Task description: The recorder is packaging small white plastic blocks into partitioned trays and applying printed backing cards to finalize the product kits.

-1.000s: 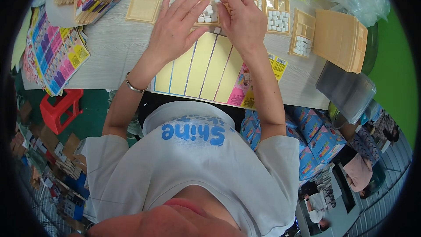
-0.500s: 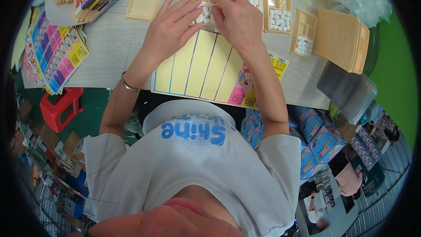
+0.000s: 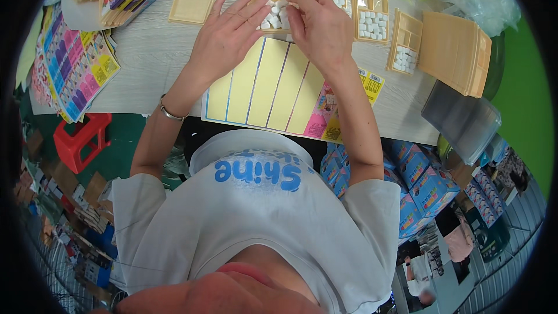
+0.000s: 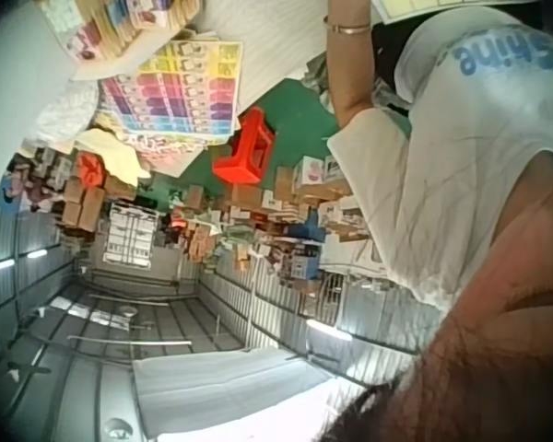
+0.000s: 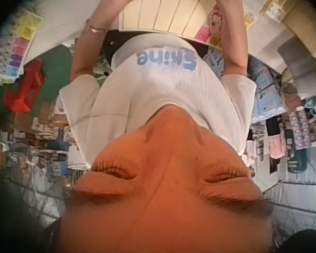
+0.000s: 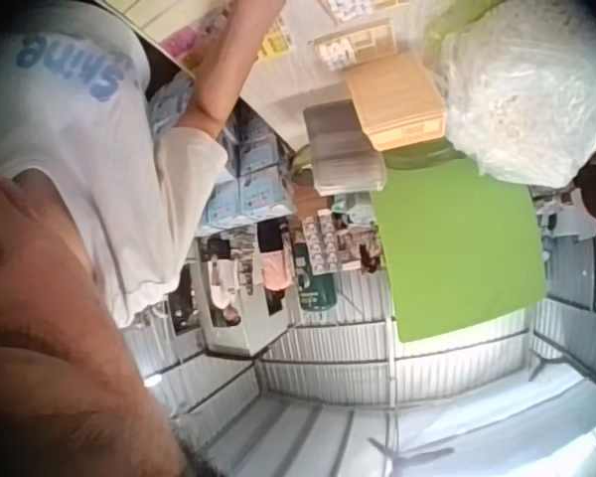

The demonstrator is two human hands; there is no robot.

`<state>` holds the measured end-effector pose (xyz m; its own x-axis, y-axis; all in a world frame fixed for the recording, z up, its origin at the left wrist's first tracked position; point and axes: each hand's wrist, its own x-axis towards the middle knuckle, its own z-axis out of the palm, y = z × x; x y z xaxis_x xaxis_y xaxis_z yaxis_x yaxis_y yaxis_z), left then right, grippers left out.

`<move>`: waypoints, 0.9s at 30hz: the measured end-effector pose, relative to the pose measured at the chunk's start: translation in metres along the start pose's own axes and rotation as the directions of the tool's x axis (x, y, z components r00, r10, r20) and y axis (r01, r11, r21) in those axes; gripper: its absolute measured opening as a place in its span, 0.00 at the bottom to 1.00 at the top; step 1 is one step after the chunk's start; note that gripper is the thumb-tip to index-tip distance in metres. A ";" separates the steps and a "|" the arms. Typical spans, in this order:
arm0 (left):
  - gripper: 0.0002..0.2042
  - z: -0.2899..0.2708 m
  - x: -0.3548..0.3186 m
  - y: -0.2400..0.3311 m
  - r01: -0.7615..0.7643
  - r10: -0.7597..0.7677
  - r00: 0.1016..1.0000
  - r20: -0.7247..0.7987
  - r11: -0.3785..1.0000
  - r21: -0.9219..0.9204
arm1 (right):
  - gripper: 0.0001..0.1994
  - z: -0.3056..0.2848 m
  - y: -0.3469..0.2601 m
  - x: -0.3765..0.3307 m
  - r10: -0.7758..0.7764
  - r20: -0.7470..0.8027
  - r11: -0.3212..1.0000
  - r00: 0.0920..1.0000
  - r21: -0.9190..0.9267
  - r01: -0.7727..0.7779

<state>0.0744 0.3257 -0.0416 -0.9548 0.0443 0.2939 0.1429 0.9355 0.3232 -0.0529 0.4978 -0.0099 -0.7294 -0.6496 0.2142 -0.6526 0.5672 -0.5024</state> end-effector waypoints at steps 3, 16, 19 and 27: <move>0.27 0.000 -0.001 0.000 0.017 -0.020 0.998 0.056 0.999 0.045 | 0.09 -0.005 -0.003 -0.003 -0.019 0.050 0.992 0.999 0.122 0.013; 0.40 -0.007 -0.005 0.002 0.064 -0.059 0.998 0.032 0.986 -0.156 | 0.05 -0.004 0.015 0.000 0.073 -0.054 0.957 0.996 0.285 -0.055; 0.40 -0.009 -0.004 0.005 0.050 -0.044 0.996 0.082 0.996 -0.072 | 0.05 0.000 0.012 0.006 0.029 -0.107 0.990 0.994 0.139 -0.014; 0.39 -0.008 -0.003 0.000 0.047 -0.036 0.979 0.202 0.997 -0.053 | 0.05 0.005 0.018 0.008 -0.023 0.054 0.997 0.998 0.076 0.018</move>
<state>0.0790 0.3229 -0.0348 -0.9923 0.0810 0.0941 0.1112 0.9167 0.3837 -0.0694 0.4999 -0.0214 -0.7023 -0.6888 0.1797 -0.6486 0.5151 -0.5603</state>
